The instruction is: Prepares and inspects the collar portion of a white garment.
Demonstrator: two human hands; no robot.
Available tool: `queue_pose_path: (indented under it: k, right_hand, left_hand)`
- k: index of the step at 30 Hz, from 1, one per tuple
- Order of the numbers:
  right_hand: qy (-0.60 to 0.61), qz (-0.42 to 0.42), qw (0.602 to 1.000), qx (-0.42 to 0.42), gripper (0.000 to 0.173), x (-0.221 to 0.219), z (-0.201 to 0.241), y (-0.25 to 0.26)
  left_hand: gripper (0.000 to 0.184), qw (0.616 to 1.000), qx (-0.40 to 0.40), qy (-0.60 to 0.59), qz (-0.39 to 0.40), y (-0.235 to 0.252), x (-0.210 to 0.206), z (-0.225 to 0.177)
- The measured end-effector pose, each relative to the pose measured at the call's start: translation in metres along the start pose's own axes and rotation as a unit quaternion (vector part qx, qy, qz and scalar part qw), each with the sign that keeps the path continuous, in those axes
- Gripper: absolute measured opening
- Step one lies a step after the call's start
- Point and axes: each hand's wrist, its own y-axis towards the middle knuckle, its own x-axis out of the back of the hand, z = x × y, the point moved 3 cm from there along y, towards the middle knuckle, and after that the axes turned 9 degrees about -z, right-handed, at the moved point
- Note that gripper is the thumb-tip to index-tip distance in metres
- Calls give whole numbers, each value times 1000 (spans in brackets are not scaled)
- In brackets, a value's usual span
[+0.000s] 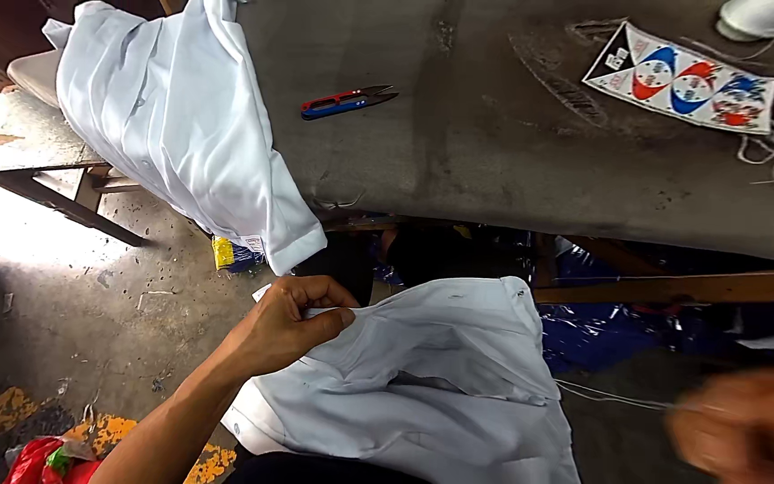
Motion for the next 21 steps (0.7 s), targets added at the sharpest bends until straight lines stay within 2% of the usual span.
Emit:
queue_pose_path:
  k: [3, 6, 8, 10, 13, 15, 18, 20, 21]
  right_hand:
    - [-27, 96, 990, 103, 21, -85, -6, 15]
    - [-159, 122, 960, 196, 20, -147, -19, 15]
    - [-234, 124, 934, 238, 21, -168, -29, 16]
    - [-254, 111, 923, 268, 19, -175, -35, 20]
    - [-222, 128, 924, 284, 18, -169, -34, 31]
    - [-188, 148, 928, 286, 19, -164, -32, 38]
    - [-194, 165, 924, 286, 21, -163, -30, 48]
    - [-204, 170, 920, 288, 21, -168, -31, 54]
    - [-206, 173, 920, 287, 21, -170, -32, 55]
  left_hand:
    - [13, 1000, 1, -10, 8, 3, -1, 0]
    - [13, 999, 14, -31, 19, 7, -3, 0]
    - [12, 999, 24, -42, 26, 10, -5, 1]
    - [11, 999, 23, -27, 35, 14, -7, 0]
    - [15, 989, -35, 127, 63, 24, -5, -24]
    - [23, 948, -126, 283, 71, 35, 0, -62]
    - [21, 852, -252, 458, -21, 77, 12, -121]
    - [32, 785, -262, 558, -63, 126, 27, -138]
    - [40, 763, -243, 597, -55, 152, 35, -137]
